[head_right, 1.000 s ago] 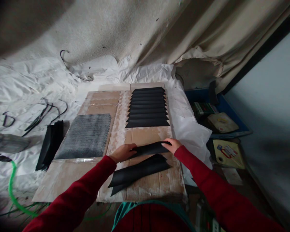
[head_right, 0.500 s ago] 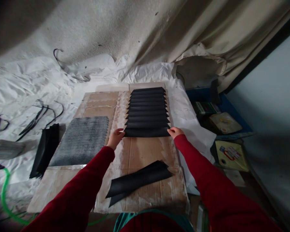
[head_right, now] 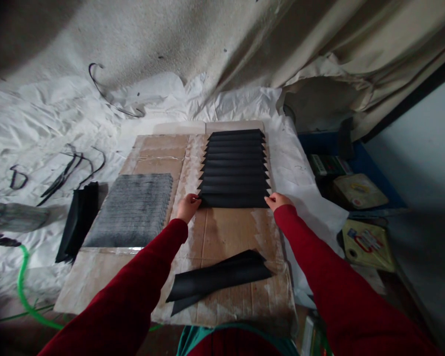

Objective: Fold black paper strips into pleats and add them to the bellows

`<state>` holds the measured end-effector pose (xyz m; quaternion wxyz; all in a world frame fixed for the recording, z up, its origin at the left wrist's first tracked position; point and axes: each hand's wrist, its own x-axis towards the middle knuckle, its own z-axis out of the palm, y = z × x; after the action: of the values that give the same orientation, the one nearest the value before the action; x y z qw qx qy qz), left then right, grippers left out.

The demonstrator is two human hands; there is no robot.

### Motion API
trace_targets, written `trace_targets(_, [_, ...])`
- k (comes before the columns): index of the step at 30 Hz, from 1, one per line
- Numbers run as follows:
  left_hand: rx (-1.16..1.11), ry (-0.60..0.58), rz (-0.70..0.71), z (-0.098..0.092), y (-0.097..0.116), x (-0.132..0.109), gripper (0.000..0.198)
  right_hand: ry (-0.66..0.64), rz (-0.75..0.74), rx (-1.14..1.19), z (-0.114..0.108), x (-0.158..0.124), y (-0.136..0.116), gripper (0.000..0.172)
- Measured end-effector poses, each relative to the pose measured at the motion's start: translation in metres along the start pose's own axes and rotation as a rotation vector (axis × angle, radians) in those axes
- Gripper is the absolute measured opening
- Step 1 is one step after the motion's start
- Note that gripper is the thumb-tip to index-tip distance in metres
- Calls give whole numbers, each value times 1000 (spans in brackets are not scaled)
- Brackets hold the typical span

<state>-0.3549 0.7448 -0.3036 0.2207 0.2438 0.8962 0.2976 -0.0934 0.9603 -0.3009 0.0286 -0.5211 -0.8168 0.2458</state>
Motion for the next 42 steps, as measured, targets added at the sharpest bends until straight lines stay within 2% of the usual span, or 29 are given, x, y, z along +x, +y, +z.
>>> trace_targets(8, [34,-41,33,-1,1,-2,22,-27,-23,-79,1,1,-1,21])
trace_targets(16, [213,-96,78,-4,7,-4,23,-25,-23,-158,-4,0,-7,20])
trace_targets(18, [291,-78,141,-7,11,-8,25,-23,-29,-167,-5,-1,-8,18])
trace_targets(20, [412,0,286,-9,17,-12,28,12,-75,-189,-5,-2,-8,16])
trace_targets(22, [529,49,456,-9,23,-17,29,55,-220,-244,-4,-4,-9,17])
trace_targets(24, [598,1,559,-8,26,-21,31,63,-391,-314,-3,-6,-8,23])
trace_targets(26, [622,-67,587,-6,26,-23,35,41,-471,-358,-1,-9,-8,31])
trace_targets(30, [622,-108,586,-10,18,-29,36,26,-458,-366,-6,-31,-9,35])
trace_targets(33, [545,-130,600,-19,11,-53,31,26,-612,-247,-12,-76,-12,27])
trace_targets(35, [449,-195,633,-23,6,-84,28,-53,-801,-110,-10,-117,-13,25])
trace_targets(37, [345,-312,677,-22,1,-124,25,-184,-936,-50,-2,-157,-12,24])
trace_targets(39, [267,-446,726,-15,-5,-165,22,-266,-973,-105,11,-186,-10,23])
trace_targets(42, [233,-548,728,-1,-14,-207,22,-316,-924,-221,28,-199,-6,19])
